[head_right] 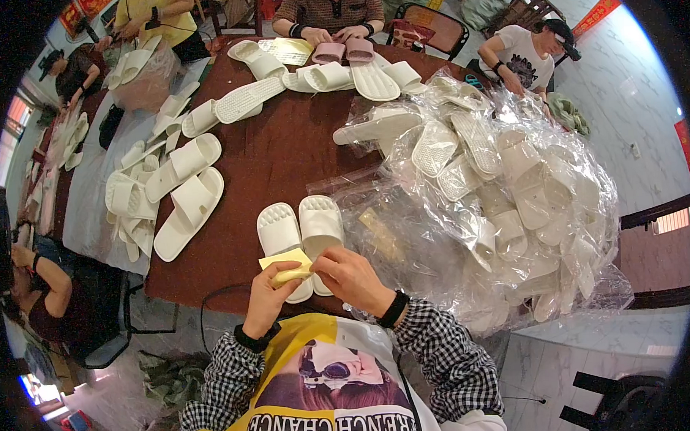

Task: Putting yellow labels into white slippers and putting them into plastic bags for final packaging.

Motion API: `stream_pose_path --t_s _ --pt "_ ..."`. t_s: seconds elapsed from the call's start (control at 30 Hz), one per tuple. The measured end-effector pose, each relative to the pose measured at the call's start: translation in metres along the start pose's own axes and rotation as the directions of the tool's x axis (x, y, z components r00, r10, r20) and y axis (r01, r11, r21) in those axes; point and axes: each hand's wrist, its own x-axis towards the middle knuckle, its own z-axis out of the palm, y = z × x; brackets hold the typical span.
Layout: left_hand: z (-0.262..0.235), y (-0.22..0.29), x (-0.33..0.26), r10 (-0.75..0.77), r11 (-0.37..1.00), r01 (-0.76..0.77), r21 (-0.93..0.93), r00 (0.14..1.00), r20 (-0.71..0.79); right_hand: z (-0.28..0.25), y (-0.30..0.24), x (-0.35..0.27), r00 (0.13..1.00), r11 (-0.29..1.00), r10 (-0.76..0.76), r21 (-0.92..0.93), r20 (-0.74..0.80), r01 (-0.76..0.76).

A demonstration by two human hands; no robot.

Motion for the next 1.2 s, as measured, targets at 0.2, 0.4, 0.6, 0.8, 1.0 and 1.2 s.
stream_pose_path --t_s 0.2,0.4,0.6,0.8,1.0,1.2 --pt "0.001 -0.005 0.001 -0.011 1.000 0.010 -0.017 1.000 -0.010 0.001 0.000 -0.003 0.999 0.998 -0.028 -0.049 -0.022 0.027" --pt "0.001 -0.009 0.001 -0.002 1.000 0.002 -0.014 1.000 -0.028 0.001 -0.002 -0.003 0.998 0.996 -0.045 -0.075 -0.042 0.042" --pt "0.000 -0.012 0.001 -0.018 1.000 0.017 -0.011 0.999 -0.031 0.002 -0.002 -0.003 0.997 0.992 -0.066 -0.106 -0.040 0.062" --pt "-0.001 -0.017 0.001 -0.027 0.999 0.027 -0.032 0.999 -0.026 0.005 0.000 -0.003 0.998 0.993 -0.059 -0.108 -0.022 0.057" --pt "-0.002 -0.012 -0.001 -0.002 1.000 0.001 -0.012 0.997 -0.077 0.007 0.004 -0.007 0.993 0.990 0.119 0.078 0.020 -0.120" --pt "-0.022 -0.012 0.000 0.079 0.997 -0.072 0.040 0.970 -0.231 -0.008 0.029 -0.004 0.936 0.916 0.352 0.197 0.015 -0.348"
